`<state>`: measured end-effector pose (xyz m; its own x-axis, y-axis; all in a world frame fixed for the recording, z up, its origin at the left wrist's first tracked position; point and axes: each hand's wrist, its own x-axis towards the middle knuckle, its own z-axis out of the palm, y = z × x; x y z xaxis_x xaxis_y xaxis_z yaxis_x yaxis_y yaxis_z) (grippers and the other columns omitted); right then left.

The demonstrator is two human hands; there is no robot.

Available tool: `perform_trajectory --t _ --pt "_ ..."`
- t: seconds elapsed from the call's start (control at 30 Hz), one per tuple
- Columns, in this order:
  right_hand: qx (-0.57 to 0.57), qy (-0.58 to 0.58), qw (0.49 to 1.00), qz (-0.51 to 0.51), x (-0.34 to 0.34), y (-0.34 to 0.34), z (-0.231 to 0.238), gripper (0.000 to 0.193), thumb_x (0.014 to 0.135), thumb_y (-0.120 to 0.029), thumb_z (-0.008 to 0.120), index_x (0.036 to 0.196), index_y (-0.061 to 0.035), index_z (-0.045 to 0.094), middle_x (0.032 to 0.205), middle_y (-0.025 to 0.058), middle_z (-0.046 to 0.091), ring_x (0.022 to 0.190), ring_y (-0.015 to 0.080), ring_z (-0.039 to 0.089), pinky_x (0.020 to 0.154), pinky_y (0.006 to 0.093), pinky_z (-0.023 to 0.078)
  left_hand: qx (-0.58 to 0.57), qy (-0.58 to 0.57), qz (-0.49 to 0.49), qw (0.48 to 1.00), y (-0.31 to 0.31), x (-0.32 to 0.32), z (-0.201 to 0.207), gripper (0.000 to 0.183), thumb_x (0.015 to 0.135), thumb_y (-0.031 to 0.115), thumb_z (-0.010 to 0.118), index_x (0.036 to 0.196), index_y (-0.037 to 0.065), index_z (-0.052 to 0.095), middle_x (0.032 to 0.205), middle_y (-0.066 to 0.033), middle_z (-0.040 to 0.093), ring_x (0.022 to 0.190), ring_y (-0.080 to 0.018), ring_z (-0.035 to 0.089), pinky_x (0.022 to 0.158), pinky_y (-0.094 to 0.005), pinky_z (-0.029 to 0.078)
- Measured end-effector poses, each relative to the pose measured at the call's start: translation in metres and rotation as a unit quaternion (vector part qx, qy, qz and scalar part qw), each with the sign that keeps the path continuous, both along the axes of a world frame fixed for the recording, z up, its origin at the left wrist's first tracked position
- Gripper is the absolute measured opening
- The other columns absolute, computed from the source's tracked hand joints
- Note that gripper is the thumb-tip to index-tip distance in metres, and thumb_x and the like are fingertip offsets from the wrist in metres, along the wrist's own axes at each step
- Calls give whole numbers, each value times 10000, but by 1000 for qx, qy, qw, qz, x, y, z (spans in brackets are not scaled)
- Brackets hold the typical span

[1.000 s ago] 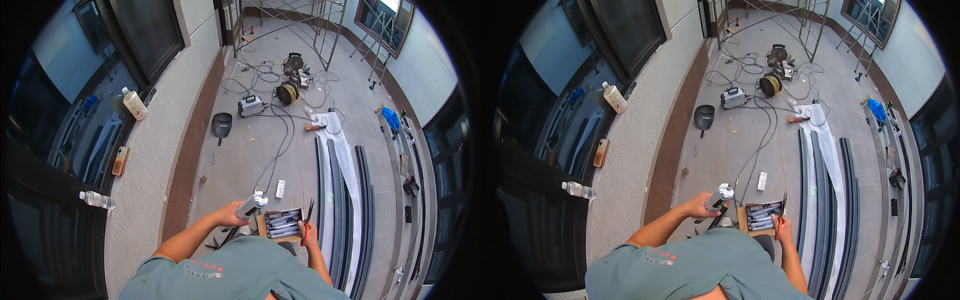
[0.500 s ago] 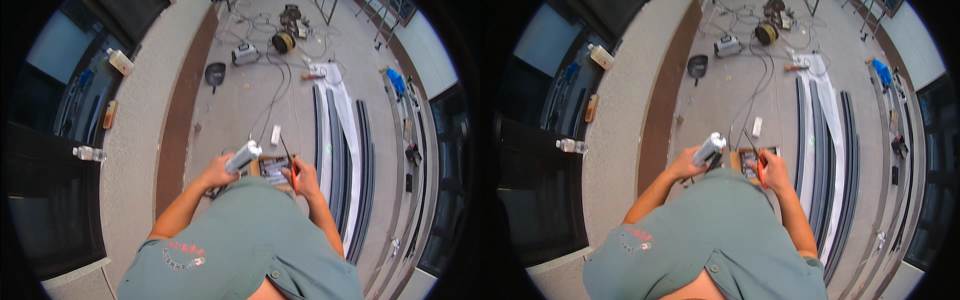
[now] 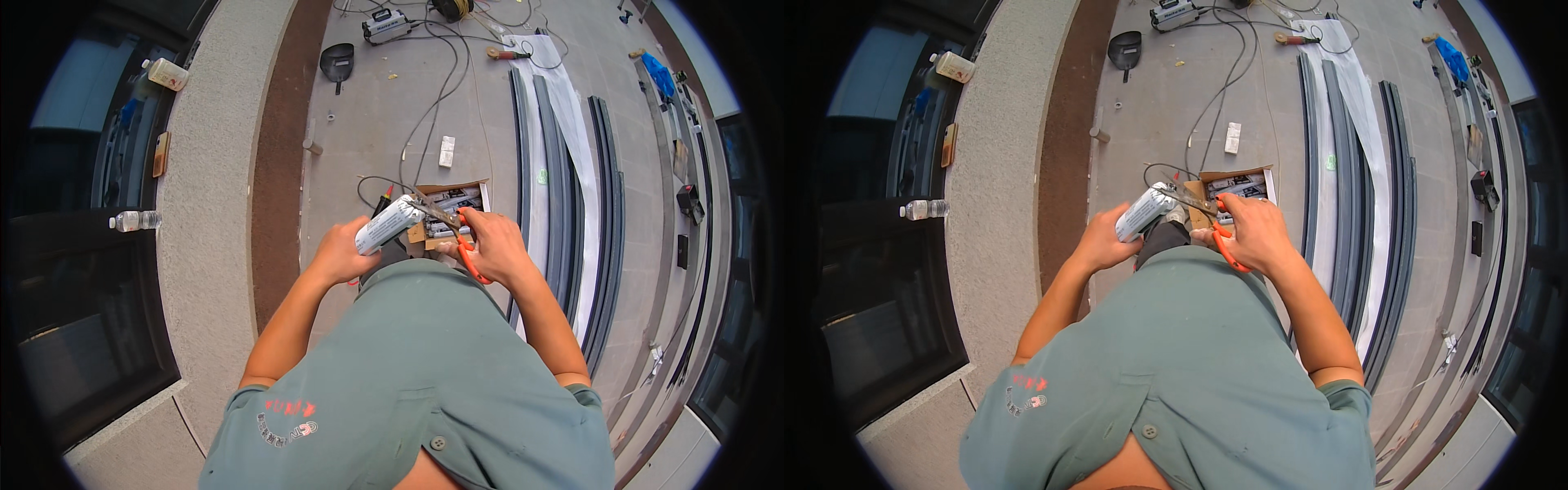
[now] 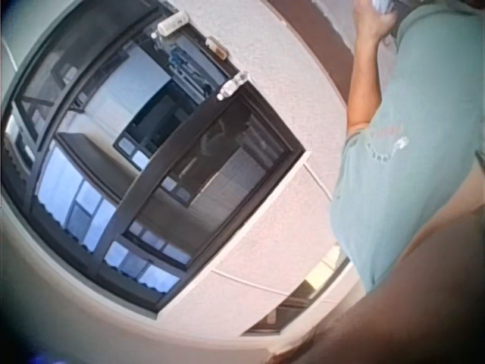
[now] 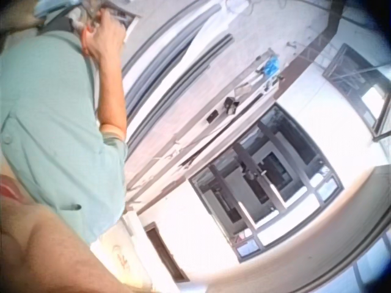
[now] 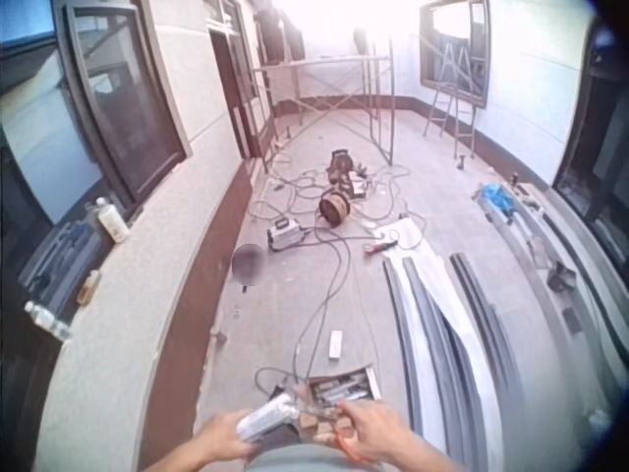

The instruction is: The person walks through a construction area, retrieves a red sealant cartridge from a box, and prepares a caulking gun by attaching a nozzle and inserting the cartridge. They then cut the tip of the sealant tube with scissors.

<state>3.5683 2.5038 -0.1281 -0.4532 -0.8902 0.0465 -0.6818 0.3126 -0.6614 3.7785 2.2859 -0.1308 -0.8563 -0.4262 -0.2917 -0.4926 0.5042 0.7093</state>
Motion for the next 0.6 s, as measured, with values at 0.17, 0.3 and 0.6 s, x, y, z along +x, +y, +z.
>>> perform_trajectory --t 0.17,0.3,0.6 --pt "148 -2 987 56 -4 11 6 457 808 -407 706 1146 -107 633 845 166 681 839 394 667 719 497 518 25 -29 14 999 12 10 -5 364 711 247 744 1041 120 655 792 -166 701 726 -386 691 667 -451 550" --pt "148 9 987 56 -1 9 18 739 818 -771 602 992 -56 676 734 176 669 770 378 680 691 446 515 12 -25 -24 999 14 5 1 409 708 285 757 1058 98 655 843 -182 709 775 -344 708 726 -435 556" --pt "81 -202 976 2 6 17 18 627 858 -654 674 810 -29 674 605 74 520 622 208 551 613 373 444 170 -7 -65 983 16 -1 15 591 749 323 806 1235 35 633 1006 -123 718 880 -237 690 814 -391 544"
